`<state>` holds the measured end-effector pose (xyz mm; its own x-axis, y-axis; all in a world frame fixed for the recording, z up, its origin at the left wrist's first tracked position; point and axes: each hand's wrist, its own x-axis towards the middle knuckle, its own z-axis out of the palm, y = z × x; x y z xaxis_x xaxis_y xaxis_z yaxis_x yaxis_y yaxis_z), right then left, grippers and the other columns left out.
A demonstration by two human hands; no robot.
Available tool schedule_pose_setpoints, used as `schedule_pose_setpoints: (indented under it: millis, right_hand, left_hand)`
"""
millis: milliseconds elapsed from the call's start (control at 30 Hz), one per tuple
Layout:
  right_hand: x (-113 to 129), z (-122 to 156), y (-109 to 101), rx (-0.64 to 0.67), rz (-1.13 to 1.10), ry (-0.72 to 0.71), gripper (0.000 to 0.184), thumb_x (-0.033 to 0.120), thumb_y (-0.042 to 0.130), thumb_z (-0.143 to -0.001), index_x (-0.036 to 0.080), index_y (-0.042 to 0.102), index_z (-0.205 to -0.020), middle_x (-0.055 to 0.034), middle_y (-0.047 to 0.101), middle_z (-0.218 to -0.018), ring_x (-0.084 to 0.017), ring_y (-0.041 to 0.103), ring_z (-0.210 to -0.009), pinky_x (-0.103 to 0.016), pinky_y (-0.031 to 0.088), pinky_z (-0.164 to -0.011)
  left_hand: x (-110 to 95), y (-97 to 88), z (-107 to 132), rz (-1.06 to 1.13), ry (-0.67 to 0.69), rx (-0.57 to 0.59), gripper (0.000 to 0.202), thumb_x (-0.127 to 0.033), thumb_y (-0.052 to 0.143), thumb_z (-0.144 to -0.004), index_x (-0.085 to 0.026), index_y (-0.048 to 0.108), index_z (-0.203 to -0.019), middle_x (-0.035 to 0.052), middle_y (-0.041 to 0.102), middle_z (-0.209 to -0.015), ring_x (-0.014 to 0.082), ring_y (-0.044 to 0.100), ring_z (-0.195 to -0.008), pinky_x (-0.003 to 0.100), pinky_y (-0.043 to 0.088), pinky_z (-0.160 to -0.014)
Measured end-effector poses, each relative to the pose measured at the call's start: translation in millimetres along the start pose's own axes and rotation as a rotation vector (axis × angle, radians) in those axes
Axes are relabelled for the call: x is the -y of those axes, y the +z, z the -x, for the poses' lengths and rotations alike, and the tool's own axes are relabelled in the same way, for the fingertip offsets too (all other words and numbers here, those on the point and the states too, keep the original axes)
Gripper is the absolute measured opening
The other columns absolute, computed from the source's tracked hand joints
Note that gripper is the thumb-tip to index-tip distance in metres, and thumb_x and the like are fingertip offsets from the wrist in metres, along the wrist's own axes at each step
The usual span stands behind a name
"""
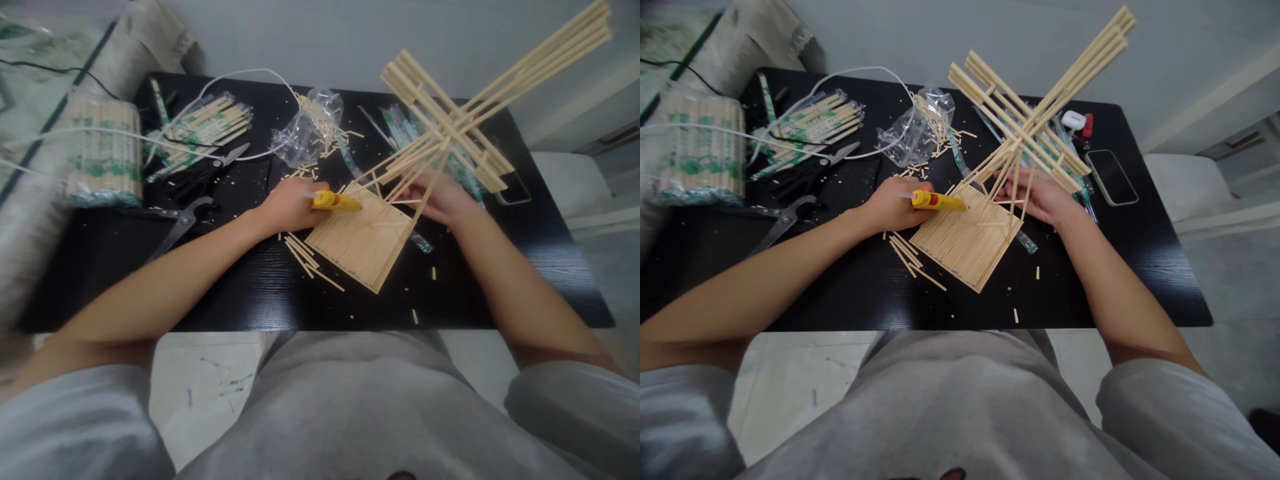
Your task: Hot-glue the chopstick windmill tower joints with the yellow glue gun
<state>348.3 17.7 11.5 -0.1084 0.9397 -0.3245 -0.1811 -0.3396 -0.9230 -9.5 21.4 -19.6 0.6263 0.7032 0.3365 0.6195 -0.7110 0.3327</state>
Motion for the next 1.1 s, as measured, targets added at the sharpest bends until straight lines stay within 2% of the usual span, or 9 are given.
schedule_pose_setpoints:
  millis: [200,433,667,933,1100]
  right_hand:
    - [3,7,6,-0.022,0.027,-0.009,0.021,0.011,0.079,-0.118,0.021,0.077,-0.1,-0.0035,0.077,-0.083,-0.018,0.078,-0.076,-0.031,0.075,-0.088]
    - [6,8,10,-0.048,0.05,0.008,0.024,0.011,0.078,-0.118,0.021,0.075,-0.096,-0.0025,0.074,-0.078,-0.018,0.079,-0.077,-0.03,0.076,-0.088]
    - [4,6,3,-0.025,0.038,-0.007,0.023,0.008,0.073,-0.119,0.019,0.079,-0.1,-0.0045,0.077,-0.083,-0.02,0.076,-0.074,-0.038,0.078,-0.092]
    - [4,7,5,-0.022,0.056,-0.001,0.022,0.012,0.076,-0.12,0.02,0.08,-0.1,-0.0036,0.075,-0.079,-0.018,0.079,-0.075,-0.028,0.076,-0.085]
    - [4,6,5,-0.001,0.047,-0.006,0.021,0.013,0.08,-0.118,0.021,0.078,-0.098,-0.0043,0.078,-0.084,-0.019,0.08,-0.075,-0.03,0.076,-0.086]
  left_hand:
    - [0,0.4,0,0.016,0.004,-0.009,0.011,-0.036,0.079,-0.094,-0.026,0.079,-0.1,0.0035,0.077,-0.084,0.0252,0.074,-0.081,0.037,0.051,-0.074]
    - [0,1.8,0,0.021,0.012,-0.02,0.009,-0.033,0.079,-0.095,-0.026,0.08,-0.1,0.0043,0.079,-0.086,0.0264,0.077,-0.086,0.038,0.054,-0.078]
    - [-1,1.9,-1,0.003,0.003,-0.006,0.012,-0.036,0.078,-0.095,-0.026,0.079,-0.101,0.0043,0.078,-0.086,0.0271,0.076,-0.085,0.039,0.053,-0.076]
    - [-1,1.1,-1,0.022,-0.003,-0.006,0.011,-0.036,0.078,-0.095,-0.027,0.077,-0.099,0.0038,0.077,-0.085,0.0264,0.076,-0.084,0.038,0.052,-0.076]
    - [-2,-0.5,-1,0.008,0.003,0.006,0.011,-0.037,0.078,-0.096,-0.026,0.078,-0.099,0.0042,0.077,-0.085,0.0263,0.075,-0.083,0.038,0.053,-0.076]
